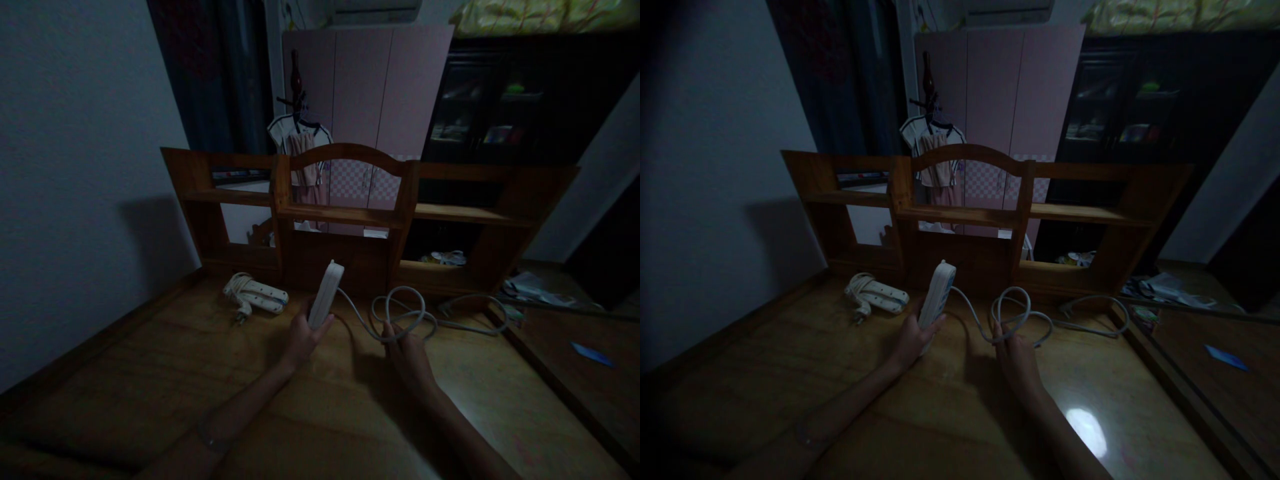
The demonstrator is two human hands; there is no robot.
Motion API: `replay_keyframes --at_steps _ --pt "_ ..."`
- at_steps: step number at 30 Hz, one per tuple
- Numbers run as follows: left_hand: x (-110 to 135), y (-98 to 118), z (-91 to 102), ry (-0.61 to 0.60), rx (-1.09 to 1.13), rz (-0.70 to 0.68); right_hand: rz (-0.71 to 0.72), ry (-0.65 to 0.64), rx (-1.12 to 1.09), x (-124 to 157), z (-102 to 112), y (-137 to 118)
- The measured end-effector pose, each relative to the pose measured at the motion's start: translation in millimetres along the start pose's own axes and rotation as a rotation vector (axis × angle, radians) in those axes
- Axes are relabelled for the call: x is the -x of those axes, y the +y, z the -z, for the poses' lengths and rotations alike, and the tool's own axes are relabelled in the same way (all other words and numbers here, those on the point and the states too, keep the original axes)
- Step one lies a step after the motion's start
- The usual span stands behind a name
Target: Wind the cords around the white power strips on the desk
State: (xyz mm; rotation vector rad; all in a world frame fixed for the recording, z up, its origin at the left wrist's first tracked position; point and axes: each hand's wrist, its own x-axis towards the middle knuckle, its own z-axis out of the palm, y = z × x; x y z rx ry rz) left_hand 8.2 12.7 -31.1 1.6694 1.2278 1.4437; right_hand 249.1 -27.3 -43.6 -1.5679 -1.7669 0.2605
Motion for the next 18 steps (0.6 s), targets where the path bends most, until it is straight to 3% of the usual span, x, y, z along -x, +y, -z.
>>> replay_keyframes --at_steps 18 --pt "-2.8 -9.6 -0.7 0.040 0.097 0.091 0.089 0.054 -0.012 2.4 -2.6 -12.1"
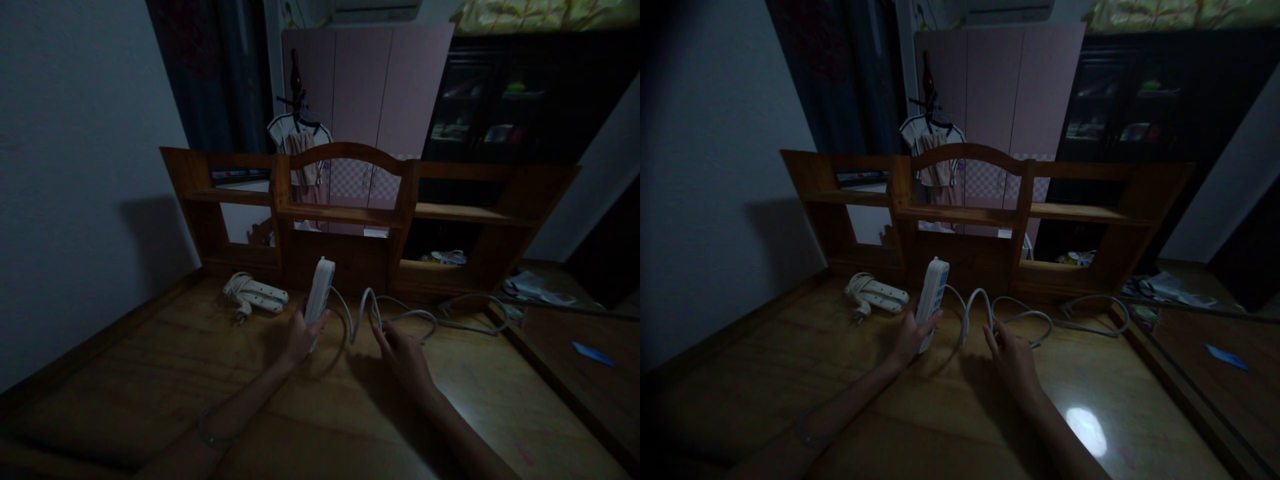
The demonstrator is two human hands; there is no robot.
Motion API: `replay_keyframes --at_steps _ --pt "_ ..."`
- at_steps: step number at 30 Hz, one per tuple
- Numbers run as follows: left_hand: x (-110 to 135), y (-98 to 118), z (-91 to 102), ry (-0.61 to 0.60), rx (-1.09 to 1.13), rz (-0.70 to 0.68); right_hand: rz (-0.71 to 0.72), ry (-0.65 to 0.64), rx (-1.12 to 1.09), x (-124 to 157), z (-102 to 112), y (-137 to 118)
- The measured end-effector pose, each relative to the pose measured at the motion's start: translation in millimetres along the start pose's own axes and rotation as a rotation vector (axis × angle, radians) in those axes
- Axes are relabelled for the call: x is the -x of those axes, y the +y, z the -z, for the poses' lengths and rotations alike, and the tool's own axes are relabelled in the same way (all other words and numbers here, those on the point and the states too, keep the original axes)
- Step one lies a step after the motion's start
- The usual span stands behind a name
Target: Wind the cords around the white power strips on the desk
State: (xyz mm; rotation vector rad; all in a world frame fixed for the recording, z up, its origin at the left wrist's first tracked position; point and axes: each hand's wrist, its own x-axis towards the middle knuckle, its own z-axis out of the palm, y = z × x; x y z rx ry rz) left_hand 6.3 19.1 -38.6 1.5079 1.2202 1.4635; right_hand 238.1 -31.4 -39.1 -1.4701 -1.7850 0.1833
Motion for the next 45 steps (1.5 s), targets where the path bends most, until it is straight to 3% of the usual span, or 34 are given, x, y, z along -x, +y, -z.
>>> replay_keyframes --at_steps 15,23,28,31,34,39,45 --pt "0.1 3.9 0.9 0.019 0.042 0.022 -0.032 0.045 -0.123 0.2 7.7 -5.3" --pt "0.3 2.6 0.9 0.048 0.049 0.027 -0.267 0.197 -0.602 4.4 11.9 -9.9" --pt "1.2 1.9 -0.6 0.044 0.054 0.032 -0.464 0.395 -1.006 -12.0 18.9 19.0" --pt "2.2 0.5 -1.2 0.012 0.057 0.043 -0.473 0.421 -1.140 -19.1 20.5 38.7" --pt "2.5 0.4 -1.2 -0.019 0.047 0.033 -0.384 0.402 -1.130 -17.1 16.7 44.2" --pt "0.7 2.6 -1.5 -0.020 0.047 -0.017 -0.303 0.418 -1.039 -11.5 10.3 24.2" --pt "1.3 7.9 -2.2 0.000 0.009 -0.019 -0.206 0.347 -0.674 -9.9 13.3 1.3"
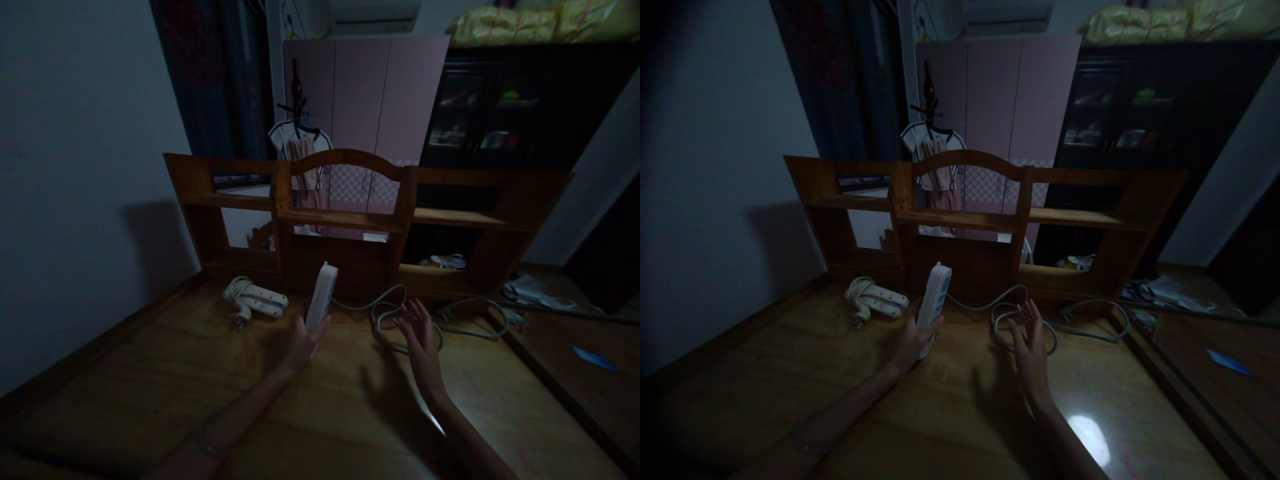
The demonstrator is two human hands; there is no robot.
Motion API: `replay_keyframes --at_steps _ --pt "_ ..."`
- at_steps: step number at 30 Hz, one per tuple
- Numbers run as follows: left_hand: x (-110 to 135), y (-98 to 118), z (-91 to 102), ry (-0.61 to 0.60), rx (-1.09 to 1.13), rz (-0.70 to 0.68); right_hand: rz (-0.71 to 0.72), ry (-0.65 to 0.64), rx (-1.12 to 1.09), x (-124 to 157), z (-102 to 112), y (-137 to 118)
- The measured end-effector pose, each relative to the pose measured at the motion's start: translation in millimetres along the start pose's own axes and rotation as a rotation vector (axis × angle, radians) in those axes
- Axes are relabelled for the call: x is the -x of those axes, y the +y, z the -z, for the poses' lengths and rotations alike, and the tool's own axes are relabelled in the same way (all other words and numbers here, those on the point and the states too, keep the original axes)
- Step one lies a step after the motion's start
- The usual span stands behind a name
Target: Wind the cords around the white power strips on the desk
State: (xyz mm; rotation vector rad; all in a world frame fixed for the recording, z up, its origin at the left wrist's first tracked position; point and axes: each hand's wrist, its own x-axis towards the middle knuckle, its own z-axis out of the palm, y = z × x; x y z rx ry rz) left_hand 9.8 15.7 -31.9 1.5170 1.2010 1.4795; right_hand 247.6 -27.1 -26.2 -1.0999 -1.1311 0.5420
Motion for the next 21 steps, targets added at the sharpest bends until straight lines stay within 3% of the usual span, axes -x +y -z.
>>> replay_keyframes --at_steps 7,9,15,18,21 --pt "10.1 10.7 6.1 -0.078 -0.229 -0.226 0.370 -0.157 0.328 8.4 -7.8 -13.4" --pt "13.2 9.3 10.3 -0.176 -0.313 -0.334 0.440 -0.171 0.364 8.7 -9.5 -13.3" --pt "21.9 3.2 14.6 -0.538 -0.516 -0.908 0.490 -0.160 0.424 6.8 -6.5 -7.8" --pt "26.9 6.1 9.8 -0.710 -0.657 -1.060 0.519 -0.109 0.442 5.4 -4.3 -9.0" --pt "30.4 10.4 5.4 -0.765 -0.715 -1.153 0.570 -0.112 0.440 4.8 -3.1 -13.1"
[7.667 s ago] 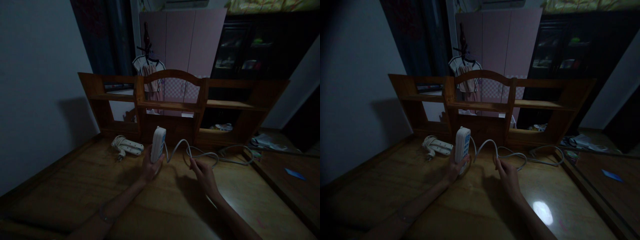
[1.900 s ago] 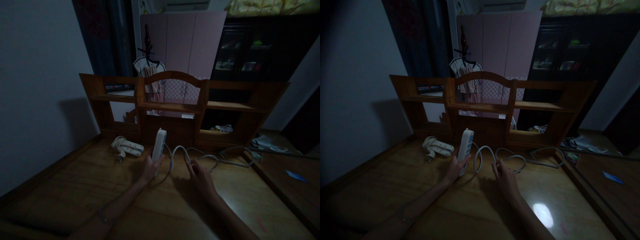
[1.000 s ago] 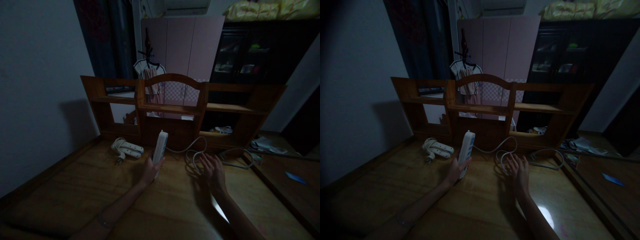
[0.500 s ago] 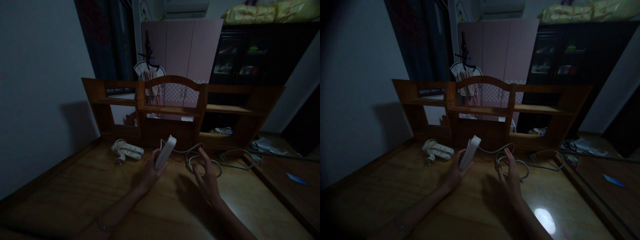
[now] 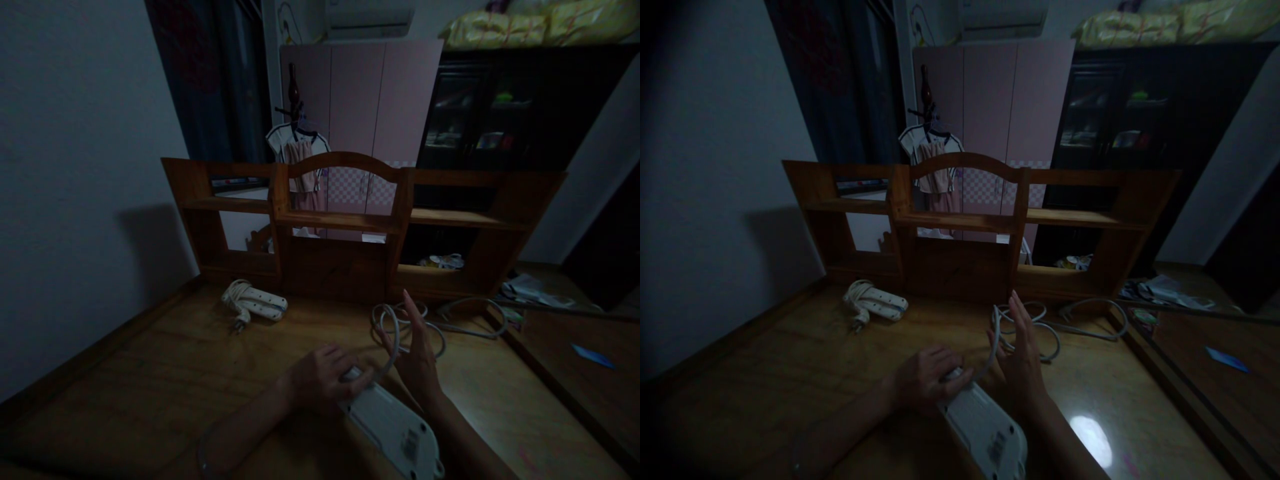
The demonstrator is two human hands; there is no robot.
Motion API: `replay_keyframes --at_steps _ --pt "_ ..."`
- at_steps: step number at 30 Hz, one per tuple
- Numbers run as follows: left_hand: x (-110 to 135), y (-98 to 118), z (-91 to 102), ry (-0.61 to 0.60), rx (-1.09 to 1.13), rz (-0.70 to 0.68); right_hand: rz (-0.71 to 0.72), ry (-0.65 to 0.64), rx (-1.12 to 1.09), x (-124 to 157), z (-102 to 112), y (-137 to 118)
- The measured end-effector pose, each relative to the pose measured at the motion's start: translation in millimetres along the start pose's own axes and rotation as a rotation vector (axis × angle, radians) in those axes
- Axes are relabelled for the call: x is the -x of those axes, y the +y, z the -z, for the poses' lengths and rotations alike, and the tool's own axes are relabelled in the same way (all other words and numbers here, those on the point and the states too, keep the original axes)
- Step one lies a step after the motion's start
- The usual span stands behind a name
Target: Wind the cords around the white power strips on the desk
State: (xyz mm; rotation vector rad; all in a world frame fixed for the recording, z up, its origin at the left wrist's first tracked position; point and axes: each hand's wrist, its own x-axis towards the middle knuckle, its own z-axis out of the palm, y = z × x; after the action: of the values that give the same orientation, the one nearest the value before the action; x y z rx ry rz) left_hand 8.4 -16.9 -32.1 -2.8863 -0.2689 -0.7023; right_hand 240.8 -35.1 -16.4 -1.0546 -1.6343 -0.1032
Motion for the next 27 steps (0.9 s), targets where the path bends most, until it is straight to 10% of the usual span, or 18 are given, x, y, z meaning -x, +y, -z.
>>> replay_keyframes --at_steps 9,27 --pt "-1.4 -2.3 -3.7 0.079 -0.115 -0.027 0.099 -0.103 0.013 0.1 2.8 -1.2" --pt "-10.8 -1.2 -2.6 -0.179 -0.101 0.179 0.184 -0.206 0.067 -3.2 2.3 9.2"
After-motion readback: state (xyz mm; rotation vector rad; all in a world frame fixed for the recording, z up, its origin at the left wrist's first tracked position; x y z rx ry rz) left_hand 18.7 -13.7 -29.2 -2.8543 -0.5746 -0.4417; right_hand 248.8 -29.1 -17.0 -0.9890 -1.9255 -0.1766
